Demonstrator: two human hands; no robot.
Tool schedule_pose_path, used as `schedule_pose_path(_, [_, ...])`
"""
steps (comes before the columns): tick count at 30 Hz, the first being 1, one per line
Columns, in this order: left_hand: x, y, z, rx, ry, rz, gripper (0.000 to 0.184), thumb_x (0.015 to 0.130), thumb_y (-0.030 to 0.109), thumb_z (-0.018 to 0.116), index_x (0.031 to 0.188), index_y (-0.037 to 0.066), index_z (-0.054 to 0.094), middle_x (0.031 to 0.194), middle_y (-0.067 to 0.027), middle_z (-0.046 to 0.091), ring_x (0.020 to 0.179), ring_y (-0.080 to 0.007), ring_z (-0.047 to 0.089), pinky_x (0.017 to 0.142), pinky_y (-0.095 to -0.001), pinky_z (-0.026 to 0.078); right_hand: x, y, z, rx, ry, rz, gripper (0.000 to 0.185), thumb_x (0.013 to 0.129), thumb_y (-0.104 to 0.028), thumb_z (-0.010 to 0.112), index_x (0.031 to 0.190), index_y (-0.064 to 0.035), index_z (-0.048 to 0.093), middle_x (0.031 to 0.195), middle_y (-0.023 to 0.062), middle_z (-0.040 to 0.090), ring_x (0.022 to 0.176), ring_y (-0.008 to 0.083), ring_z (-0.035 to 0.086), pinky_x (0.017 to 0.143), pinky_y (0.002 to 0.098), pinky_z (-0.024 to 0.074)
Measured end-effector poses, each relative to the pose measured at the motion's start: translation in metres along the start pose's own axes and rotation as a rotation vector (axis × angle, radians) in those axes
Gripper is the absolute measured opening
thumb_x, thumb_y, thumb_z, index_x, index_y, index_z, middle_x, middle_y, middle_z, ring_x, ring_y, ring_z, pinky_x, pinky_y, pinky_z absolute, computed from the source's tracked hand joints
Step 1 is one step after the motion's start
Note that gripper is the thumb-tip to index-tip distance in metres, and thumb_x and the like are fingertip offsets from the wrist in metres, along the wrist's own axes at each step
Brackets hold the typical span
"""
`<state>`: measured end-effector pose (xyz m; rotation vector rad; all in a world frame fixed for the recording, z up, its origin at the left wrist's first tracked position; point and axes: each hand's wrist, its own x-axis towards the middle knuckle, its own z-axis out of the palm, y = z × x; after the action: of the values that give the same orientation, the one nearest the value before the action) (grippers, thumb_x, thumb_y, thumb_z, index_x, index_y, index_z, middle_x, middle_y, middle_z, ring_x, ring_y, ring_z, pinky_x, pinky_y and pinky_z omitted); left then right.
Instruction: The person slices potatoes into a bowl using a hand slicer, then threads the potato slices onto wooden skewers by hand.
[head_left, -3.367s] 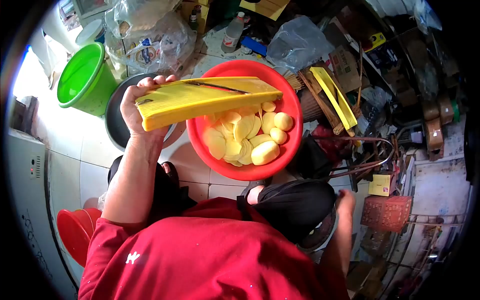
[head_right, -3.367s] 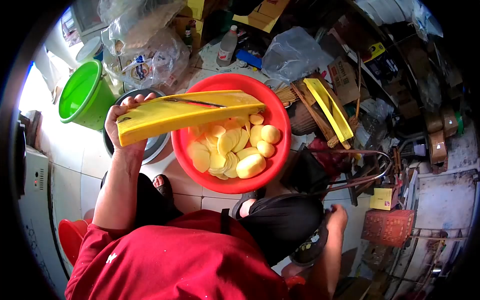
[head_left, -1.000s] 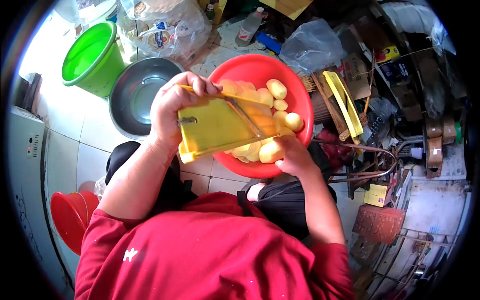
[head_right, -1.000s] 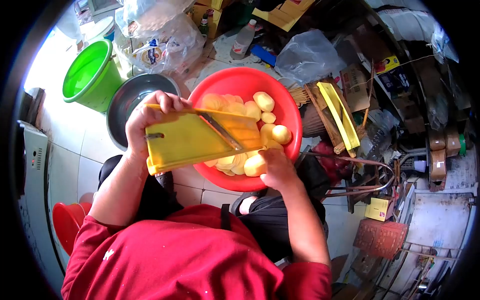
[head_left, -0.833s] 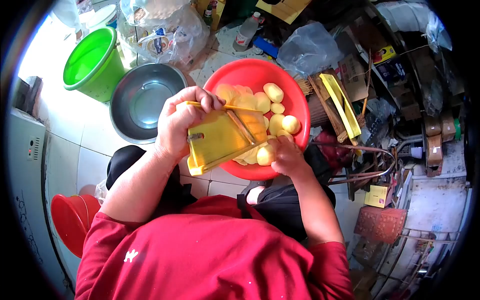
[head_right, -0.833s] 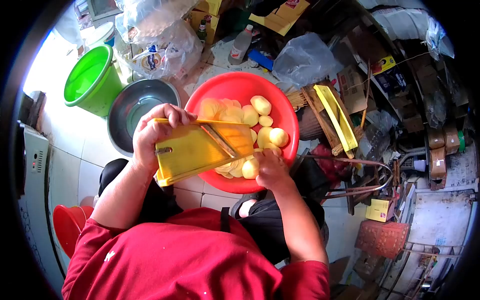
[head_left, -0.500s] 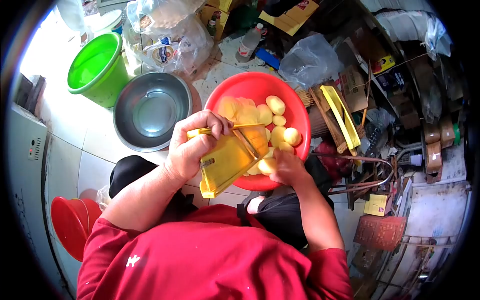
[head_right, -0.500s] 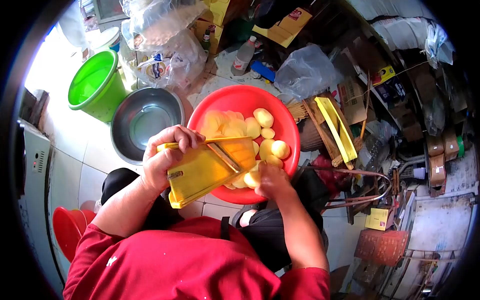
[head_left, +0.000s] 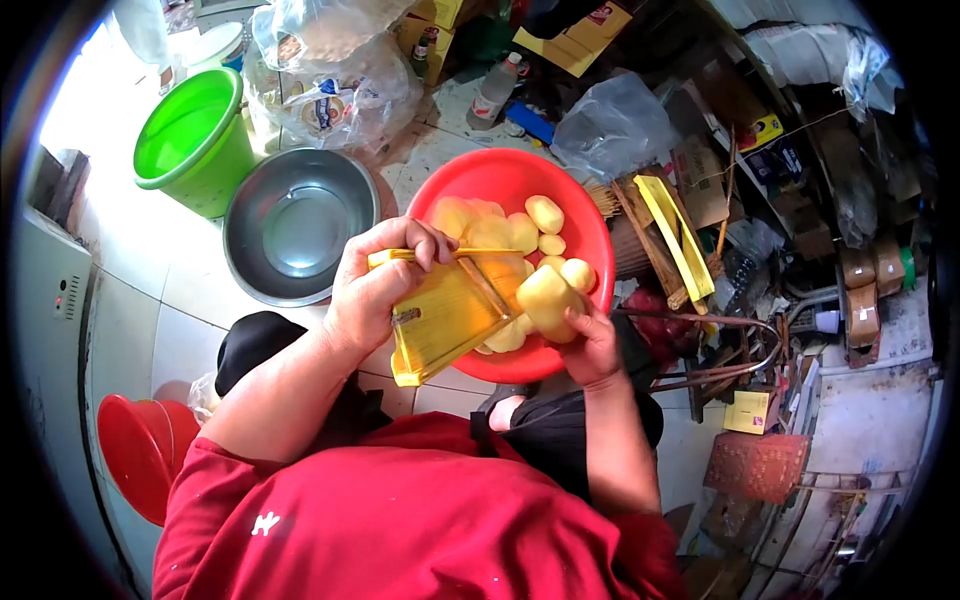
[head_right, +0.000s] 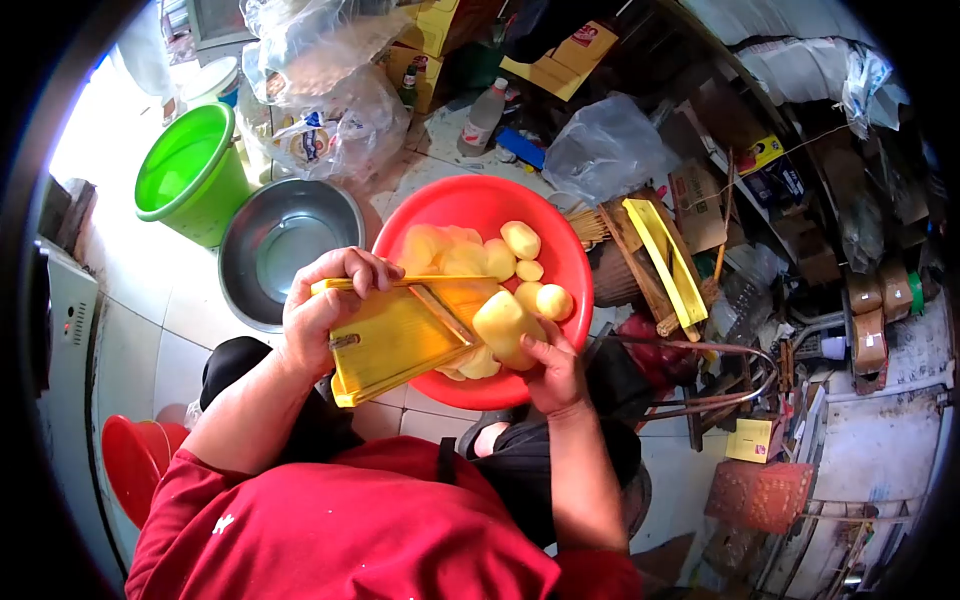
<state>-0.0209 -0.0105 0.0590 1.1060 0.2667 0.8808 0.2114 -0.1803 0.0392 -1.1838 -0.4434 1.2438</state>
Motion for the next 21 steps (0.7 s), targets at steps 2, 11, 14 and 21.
schedule_pose_path(2, [0.000, 0.000, -0.002, 0.018, -0.002, 0.002, 0.020, 0.066, 0.019, 0.046, 0.077, 0.003, 0.051, 0.088, -0.0105, 0.056, 0.100, -0.0249, 0.053, 0.095, -0.0365, 0.039, 0.005, 0.014, 0.004, 0.161, -0.005, 0.073, 0.049, 0.086, -0.013, 0.058, 0.132, -0.0045, 0.043, 0.117, 0.0088, 0.058, 0.097, 0.0240, 0.061, 0.079, 0.0348, 0.0516])
schedule_pose_path(11, [0.001, 0.001, -0.004, -0.020, -0.008, -0.019, 0.019, 0.066, 0.015, 0.046, 0.077, 0.002, 0.052, 0.088, -0.0106, 0.056, 0.100, -0.0245, 0.053, 0.094, -0.0365, 0.040, 0.013, 0.017, 0.009, 0.130, -0.025, 0.122, 0.054, 0.088, -0.018, 0.053, 0.139, -0.0116, 0.037, 0.116, 0.0099, 0.057, 0.078, 0.0203, 0.062, 0.055, 0.0267, 0.0468])
schedule_pose_path(14, [0.002, 0.002, -0.003, -0.046, 0.002, -0.037, 0.018, 0.066, 0.015, 0.046, 0.077, 0.002, 0.053, 0.088, -0.0106, 0.057, 0.100, -0.0244, 0.053, 0.094, -0.0364, 0.040, 0.013, 0.013, 0.004, -0.012, -0.044, 0.129, 0.064, 0.082, -0.015, 0.061, 0.141, -0.0118, 0.035, 0.114, 0.0088, 0.056, 0.071, 0.0162, 0.058, 0.053, 0.0246, 0.0448])
schedule_pose_path(21, [0.002, 0.000, -0.003, -0.079, 0.038, -0.051, 0.018, 0.066, 0.015, 0.046, 0.077, 0.002, 0.053, 0.088, -0.0110, 0.057, 0.099, -0.0248, 0.053, 0.093, -0.0364, 0.041, 0.017, -0.006, 0.009, -0.382, -0.005, 0.112, 0.080, 0.068, -0.019, 0.076, 0.137, -0.0047, 0.039, 0.100, 0.0037, 0.058, 0.066, 0.0086, 0.050, 0.054, 0.0200, 0.0410])
